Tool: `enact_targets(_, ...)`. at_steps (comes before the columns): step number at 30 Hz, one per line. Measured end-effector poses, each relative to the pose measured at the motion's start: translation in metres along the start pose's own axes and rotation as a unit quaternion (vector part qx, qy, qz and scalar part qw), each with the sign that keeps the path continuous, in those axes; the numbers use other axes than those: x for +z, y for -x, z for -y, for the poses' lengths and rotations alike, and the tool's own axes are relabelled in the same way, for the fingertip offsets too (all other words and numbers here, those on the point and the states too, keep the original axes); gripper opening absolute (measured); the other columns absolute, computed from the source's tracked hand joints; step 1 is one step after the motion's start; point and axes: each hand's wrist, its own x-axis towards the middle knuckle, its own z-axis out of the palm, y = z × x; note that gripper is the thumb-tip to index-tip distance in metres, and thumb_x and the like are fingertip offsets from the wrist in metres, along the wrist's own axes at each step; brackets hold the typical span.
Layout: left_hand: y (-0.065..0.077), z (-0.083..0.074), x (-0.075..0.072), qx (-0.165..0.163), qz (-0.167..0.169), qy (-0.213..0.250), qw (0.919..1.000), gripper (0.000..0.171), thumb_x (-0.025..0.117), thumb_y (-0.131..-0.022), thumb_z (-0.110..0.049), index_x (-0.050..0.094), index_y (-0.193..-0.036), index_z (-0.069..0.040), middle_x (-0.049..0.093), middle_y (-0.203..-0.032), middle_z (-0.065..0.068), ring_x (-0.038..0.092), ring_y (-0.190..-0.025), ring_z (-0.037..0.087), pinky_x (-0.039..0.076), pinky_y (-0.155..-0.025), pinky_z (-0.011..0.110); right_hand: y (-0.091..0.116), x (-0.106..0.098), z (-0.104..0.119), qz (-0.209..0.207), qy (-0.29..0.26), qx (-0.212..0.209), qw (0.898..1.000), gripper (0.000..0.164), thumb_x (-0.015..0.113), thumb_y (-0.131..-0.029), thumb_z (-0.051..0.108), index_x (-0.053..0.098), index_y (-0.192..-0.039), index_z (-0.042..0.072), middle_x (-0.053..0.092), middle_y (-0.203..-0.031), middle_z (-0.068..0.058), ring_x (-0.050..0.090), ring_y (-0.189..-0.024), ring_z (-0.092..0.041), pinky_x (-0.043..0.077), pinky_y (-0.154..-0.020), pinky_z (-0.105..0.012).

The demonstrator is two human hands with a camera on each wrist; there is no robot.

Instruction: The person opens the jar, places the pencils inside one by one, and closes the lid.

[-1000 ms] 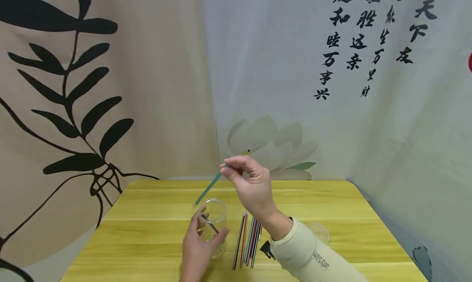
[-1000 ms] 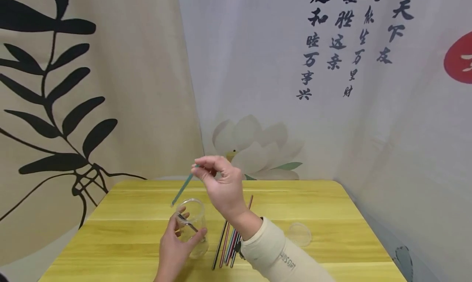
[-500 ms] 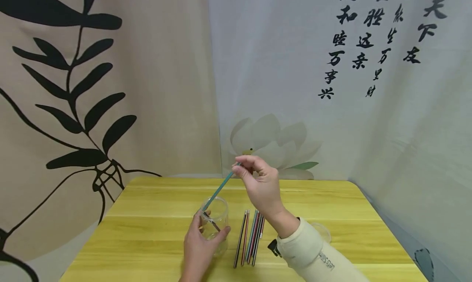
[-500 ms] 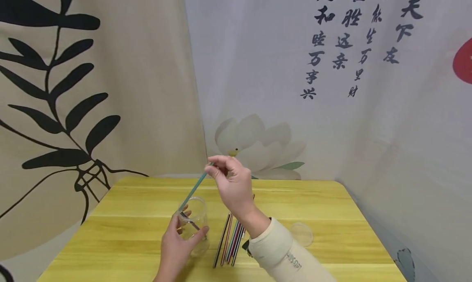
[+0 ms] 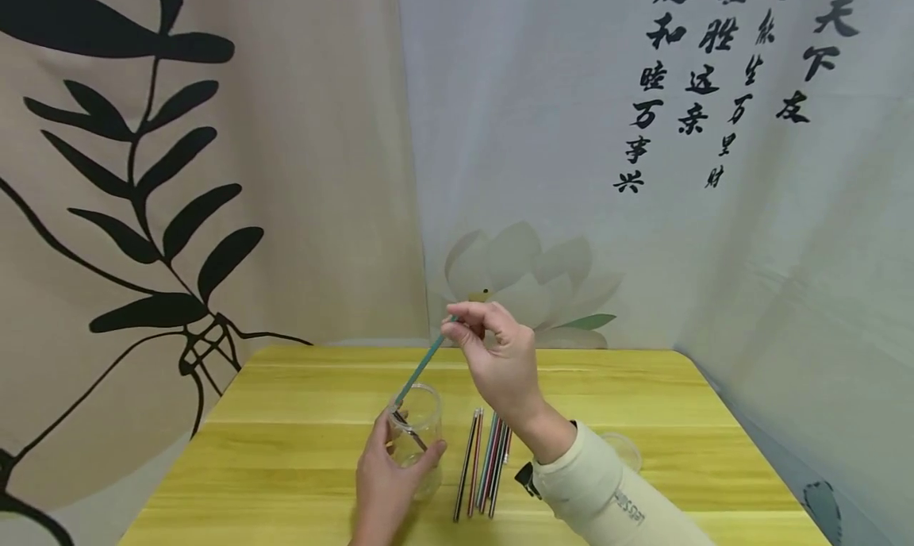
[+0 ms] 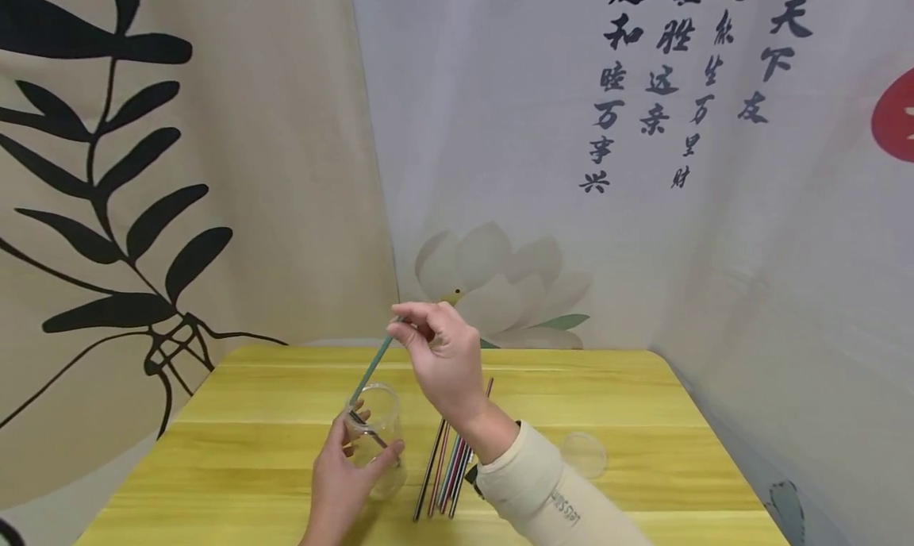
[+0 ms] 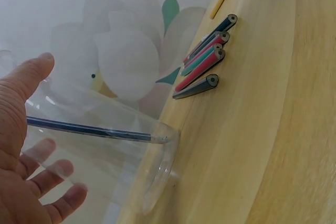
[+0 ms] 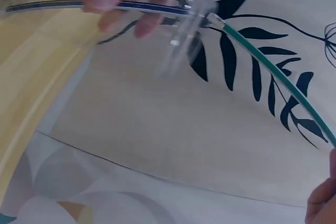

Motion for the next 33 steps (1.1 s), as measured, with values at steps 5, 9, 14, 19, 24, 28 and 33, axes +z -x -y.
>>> enact_targets(5, -0.002, 0.002, 0.000, 0.008, -0.006, 0.000, 1.0000, 0.103, 0.092, -0.076, -0.061, 0.048, -0.157, -0.015, 0.068, -0.143, 0.010, 0.064, -0.128, 0.034, 0.055, -0.110, 0.057, -0.003, 0.008, 0.000, 0.027, 0.054, -0.082, 0.995, 0.023, 0.085, -0.085, -0.004, 0.080, -0.107, 0.002, 0.077, -0.089, -0.007, 0.064, -0.074, -0.014, 0.056, -0.064, -0.016)
enact_targets(9, -0.002, 0.003, 0.001, 0.015, -0.006, 0.003, 0.9999, 0.103, 0.092, -0.077, -0.059, 0.047, -0.158, -0.016, 0.069, -0.142, 0.010, 0.064, -0.127, 0.034, 0.056, -0.108, 0.057, 0.011, 0.022, -0.009, 0.079, 0.124, -0.165, 0.975, 0.023, 0.087, -0.083, 0.003, 0.081, -0.106, 0.003, 0.081, -0.089, -0.003, 0.066, -0.076, -0.012, 0.056, -0.067, -0.015)
enact_targets(14, 0.001, 0.003, 0.003, 0.010, -0.003, -0.001, 0.9999, 0.093, 0.096, -0.079, -0.045, 0.051, -0.155, -0.016, 0.068, -0.142, 0.012, 0.065, -0.128, 0.037, 0.057, -0.106, 0.057, 0.042, 0.038, -0.018, 0.187, 0.190, -0.178, 0.947, 0.019, 0.088, -0.087, 0.012, 0.083, -0.105, 0.010, 0.084, -0.095, 0.004, 0.071, -0.078, -0.006, 0.055, -0.072, -0.010)
enact_targets(19, 0.002, 0.003, 0.004, 0.018, 0.000, -0.014, 0.9997, 0.087, 0.097, -0.080, -0.031, 0.052, -0.152, -0.014, 0.070, -0.140, 0.012, 0.065, -0.130, 0.034, 0.059, -0.105, 0.053, 0.064, 0.041, -0.022, 0.243, 0.198, -0.146, 0.938, 0.016, 0.088, -0.088, 0.011, 0.084, -0.103, 0.012, 0.084, -0.102, 0.003, 0.079, -0.092, -0.005, 0.058, -0.083, -0.015)
enact_targets(24, 0.000, 0.002, 0.003, 0.031, 0.002, -0.015, 0.9994, 0.089, 0.095, -0.081, -0.035, 0.049, -0.155, -0.013, 0.067, -0.144, 0.013, 0.065, -0.129, 0.036, 0.059, -0.104, 0.054, 0.067, 0.040, -0.025, 0.244, 0.182, -0.119, 0.945, 0.013, 0.084, -0.092, 0.012, 0.083, -0.105, 0.011, 0.084, -0.103, 0.002, 0.079, -0.092, -0.006, 0.058, -0.083, -0.016)
enact_targets(28, 0.002, 0.002, 0.002, 0.024, 0.006, -0.017, 0.9995, 0.090, 0.095, -0.081, -0.033, 0.048, -0.156, -0.014, 0.066, -0.147, 0.013, 0.065, -0.127, 0.038, 0.059, -0.103, 0.055, 0.071, 0.039, -0.025, 0.243, 0.179, -0.108, 0.947, 0.010, 0.081, -0.095, 0.014, 0.083, -0.104, 0.011, 0.084, -0.097, 0.003, 0.071, -0.079, -0.008, 0.055, -0.075, -0.014)
enact_targets(33, 0.002, 0.002, 0.003, 0.026, -0.005, -0.020, 0.9994, 0.087, 0.095, -0.081, -0.027, 0.051, -0.154, -0.013, 0.071, -0.138, 0.009, 0.065, -0.122, 0.033, 0.059, -0.101, 0.053, 0.080, 0.043, -0.027, 0.228, 0.193, -0.107, 0.948, 0.008, 0.079, -0.097, 0.018, 0.081, -0.100, 0.011, 0.082, -0.089, 0.004, 0.067, -0.079, -0.008, 0.057, -0.076, -0.014)
